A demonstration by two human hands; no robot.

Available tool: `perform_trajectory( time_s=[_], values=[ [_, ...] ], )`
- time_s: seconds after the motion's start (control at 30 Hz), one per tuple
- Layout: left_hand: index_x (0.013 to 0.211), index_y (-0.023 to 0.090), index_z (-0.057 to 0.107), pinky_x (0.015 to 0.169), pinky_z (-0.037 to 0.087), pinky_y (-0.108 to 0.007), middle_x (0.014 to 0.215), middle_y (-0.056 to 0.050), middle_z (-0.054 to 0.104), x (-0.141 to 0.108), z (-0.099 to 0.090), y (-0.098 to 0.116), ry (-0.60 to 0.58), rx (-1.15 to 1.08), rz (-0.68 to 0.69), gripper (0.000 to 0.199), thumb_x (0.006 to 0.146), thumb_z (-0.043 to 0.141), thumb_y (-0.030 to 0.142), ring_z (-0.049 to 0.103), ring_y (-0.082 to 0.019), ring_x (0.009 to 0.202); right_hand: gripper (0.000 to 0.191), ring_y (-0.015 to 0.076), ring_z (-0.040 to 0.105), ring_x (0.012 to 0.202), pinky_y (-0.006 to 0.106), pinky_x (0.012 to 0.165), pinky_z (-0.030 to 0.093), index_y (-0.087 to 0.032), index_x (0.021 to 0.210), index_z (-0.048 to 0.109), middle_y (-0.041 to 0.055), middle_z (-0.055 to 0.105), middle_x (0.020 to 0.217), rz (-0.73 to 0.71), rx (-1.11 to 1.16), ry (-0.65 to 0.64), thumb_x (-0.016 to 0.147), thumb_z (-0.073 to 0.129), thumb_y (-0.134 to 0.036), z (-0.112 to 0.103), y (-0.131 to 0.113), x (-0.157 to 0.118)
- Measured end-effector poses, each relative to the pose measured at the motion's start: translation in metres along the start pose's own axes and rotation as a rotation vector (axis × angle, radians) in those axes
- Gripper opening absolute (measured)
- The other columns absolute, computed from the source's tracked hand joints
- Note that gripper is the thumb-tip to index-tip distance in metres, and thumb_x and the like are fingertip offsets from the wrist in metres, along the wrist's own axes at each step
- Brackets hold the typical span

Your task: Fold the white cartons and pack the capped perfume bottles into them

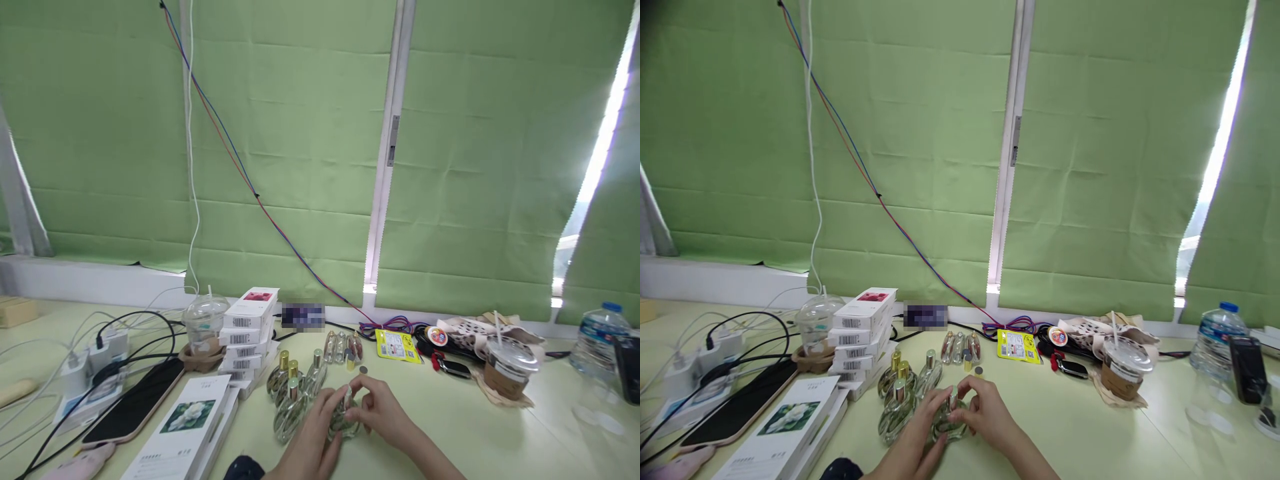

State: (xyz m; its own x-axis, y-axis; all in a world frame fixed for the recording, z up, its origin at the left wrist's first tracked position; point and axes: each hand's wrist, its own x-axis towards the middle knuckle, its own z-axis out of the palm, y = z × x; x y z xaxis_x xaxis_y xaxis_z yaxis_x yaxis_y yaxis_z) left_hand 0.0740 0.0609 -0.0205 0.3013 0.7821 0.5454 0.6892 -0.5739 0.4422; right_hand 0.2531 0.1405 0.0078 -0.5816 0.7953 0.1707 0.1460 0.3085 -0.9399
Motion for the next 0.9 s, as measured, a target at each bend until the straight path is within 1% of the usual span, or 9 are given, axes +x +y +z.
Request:
perform_trajectory(
  time_s=[0.1,0.2,0.23,0.33,0.4,0.47,0.57,0.77,0.9],
  values=[
    [0.141,0.028,0.031,0.103,0.045,-0.05,0.142,-0.016,0.036,-0.002,0.0,-0.001,0.099,0.165,0.061,0.07,0.079,0.046,-0.003,0.039,-0.03,0.134,0.019,0.0055,0.045,0.039,0.018,0.038,0.036,-0.02,0.076,0.054,-0.0055,0.059,0.067,-0.005,-0.016,0.08,0.065,0.069,-0.022,0.004,0.006,0.003],
    [0.136,0.027,0.038,0.099,0.047,-0.05,0.135,-0.016,0.04,-0.003,-0.001,0.002,0.135,0.263,0.197,0.068,0.077,0.045,-0.006,0.044,-0.03,0.128,0.015,0.008,0.048,0.043,0.019,0.043,0.038,-0.02,0.079,0.056,-0.0065,0.053,0.061,-0.067,-0.042,0.137,0.067,0.064,-0.018,0.01,0.015,0.005],
    [0.135,0.026,0.038,0.098,0.048,-0.047,0.132,-0.016,0.043,-0.003,-0.002,0.004,0.123,0.266,0.243,0.068,0.076,0.044,-0.007,0.046,-0.028,0.125,0.016,0.0094,0.051,0.047,0.02,0.046,0.04,-0.02,0.083,0.057,-0.0046,0.055,0.065,-0.101,-0.041,0.141,0.068,0.062,-0.017,0.012,0.018,0.006],
    [0.133,0.023,0.037,0.097,0.05,-0.04,0.126,-0.015,0.049,0.0,-0.003,0.01,0.049,0.205,0.309,0.069,0.072,0.044,-0.009,0.051,-0.025,0.119,0.033,0.0153,0.063,0.07,0.026,0.062,0.051,-0.019,0.101,0.061,0.0049,0.061,0.094,-0.183,0.005,0.097,0.068,0.056,-0.013,0.017,0.026,0.004],
    [0.131,0.023,0.038,0.098,0.049,-0.037,0.126,-0.014,0.05,0.002,-0.003,0.012,-0.019,0.136,0.288,0.069,0.069,0.045,-0.008,0.052,-0.024,0.118,0.04,0.019,0.065,0.085,0.03,0.076,0.052,-0.019,0.105,0.064,0.007,0.063,0.101,-0.205,-0.016,0.029,0.068,0.053,-0.011,0.018,0.026,0.001],
    [0.128,0.024,0.04,0.1,0.047,-0.037,0.126,-0.012,0.051,0.004,-0.004,0.014,-0.08,0.074,0.232,0.068,0.067,0.046,-0.007,0.052,-0.023,0.119,0.035,0.0204,0.064,0.09,0.031,0.081,0.05,-0.019,0.098,0.068,0.0064,0.067,0.095,-0.217,-0.117,-0.013,0.068,0.051,-0.01,0.017,0.022,-0.002],
    [0.125,0.027,0.042,0.104,0.044,-0.034,0.13,-0.009,0.05,0.005,-0.006,0.014,-0.15,-0.006,0.127,0.07,0.064,0.046,-0.006,0.049,-0.023,0.124,0.029,0.0209,0.063,0.086,0.031,0.08,0.048,-0.018,0.087,0.07,0.0064,0.071,0.089,-0.21,-0.245,-0.003,0.07,0.05,-0.009,0.015,0.015,-0.003],
    [0.125,0.029,0.044,0.111,0.035,-0.036,0.137,-0.008,0.045,0.002,0.001,0.003,-0.218,-0.093,0.001,0.07,0.063,0.05,-0.004,0.043,-0.024,0.131,0.034,0.0205,0.068,0.086,0.031,0.078,0.054,-0.018,0.088,0.067,0.0067,0.071,0.092,-0.181,-0.183,0.056,0.064,0.049,-0.004,0.018,0.023,0.002],
    [0.123,0.026,0.044,0.108,0.037,-0.034,0.134,-0.008,0.045,0.001,0.011,-0.009,-0.241,-0.099,-0.058,0.069,0.061,0.051,-0.003,0.046,-0.023,0.127,0.03,0.0191,0.07,0.079,0.029,0.068,0.057,-0.017,0.092,0.064,0.008,0.071,0.092,-0.146,-0.336,0.104,0.07,0.048,-0.005,0.019,0.026,0.011]
  ],
)
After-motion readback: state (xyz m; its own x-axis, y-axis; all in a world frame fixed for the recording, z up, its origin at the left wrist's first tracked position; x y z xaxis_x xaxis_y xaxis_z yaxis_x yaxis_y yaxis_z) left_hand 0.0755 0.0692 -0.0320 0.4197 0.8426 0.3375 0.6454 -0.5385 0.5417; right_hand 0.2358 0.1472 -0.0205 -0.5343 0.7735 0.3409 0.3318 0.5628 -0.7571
